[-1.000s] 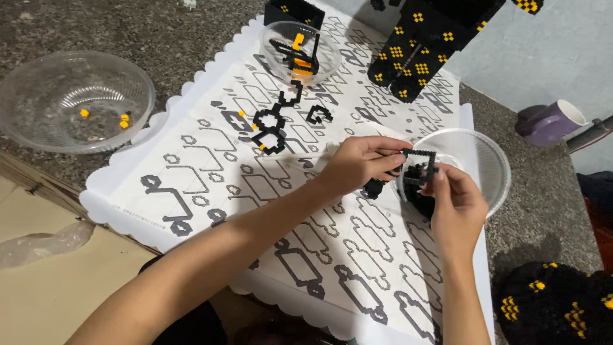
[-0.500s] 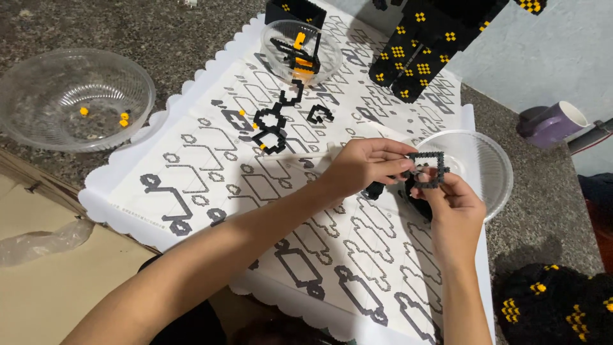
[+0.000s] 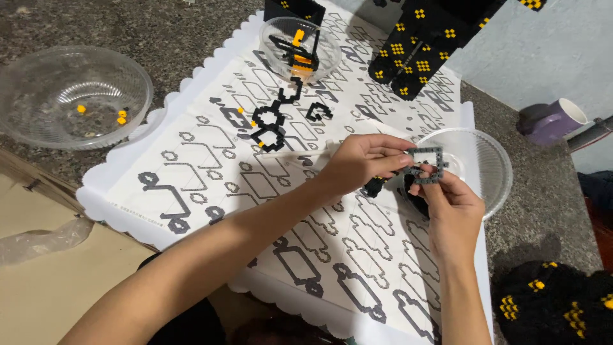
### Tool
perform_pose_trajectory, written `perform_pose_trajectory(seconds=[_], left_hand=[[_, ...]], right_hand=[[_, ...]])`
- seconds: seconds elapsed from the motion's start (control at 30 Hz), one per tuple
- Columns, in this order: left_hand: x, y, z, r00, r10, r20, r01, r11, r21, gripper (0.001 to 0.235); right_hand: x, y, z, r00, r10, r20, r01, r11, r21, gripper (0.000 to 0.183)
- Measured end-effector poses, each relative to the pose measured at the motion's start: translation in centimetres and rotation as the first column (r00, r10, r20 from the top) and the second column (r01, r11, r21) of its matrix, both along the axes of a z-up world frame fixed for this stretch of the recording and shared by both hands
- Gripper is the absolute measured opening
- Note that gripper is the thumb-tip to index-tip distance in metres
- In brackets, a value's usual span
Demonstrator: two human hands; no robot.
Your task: Assembling a 3D puzzle using small interlocking plastic pieces
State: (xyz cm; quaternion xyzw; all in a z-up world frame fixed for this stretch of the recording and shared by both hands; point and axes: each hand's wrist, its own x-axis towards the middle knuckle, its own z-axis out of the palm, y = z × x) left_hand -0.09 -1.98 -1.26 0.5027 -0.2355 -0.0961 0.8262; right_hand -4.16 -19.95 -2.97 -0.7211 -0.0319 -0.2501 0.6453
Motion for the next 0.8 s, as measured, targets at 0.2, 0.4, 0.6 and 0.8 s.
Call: perform_pose_trajectory(seconds=[0.2,0.4,0.6,0.8], left_hand=[[0.4,-0.1,-0.3,1.0,0.001,-0.028,0.0,1.0,0.008,0.045],[-0.2,-0.2,0.1,1.0,0.006,-0.029,-0.007,1.0,-0.011,0.044],[-0.7,-0.4,0.3,1.0,0.023,-0.016,-0.023,1.0,-0.001,0.039],[0.7,-0.7,-0.8,0.998,0.044,0.046,-0.043,0.999,-0.017,0.041]], right_hand=[[-0.6,1.0,0.2,1.0,0.011,-0.005,-0.011,1.0,0.011,0.012],[-0.9,2.1,0.2,0.999,0.011,-0.039,-0.007,0.994,0.111,0.021],[-0.6,2.5,0.1,0.996,0.065,-0.068,-0.042,0.955,0.293,0.025],[-0.6,2.3,0.0,0.994,0.077,-0.08,-0.051,0.957,0.287,0.022]])
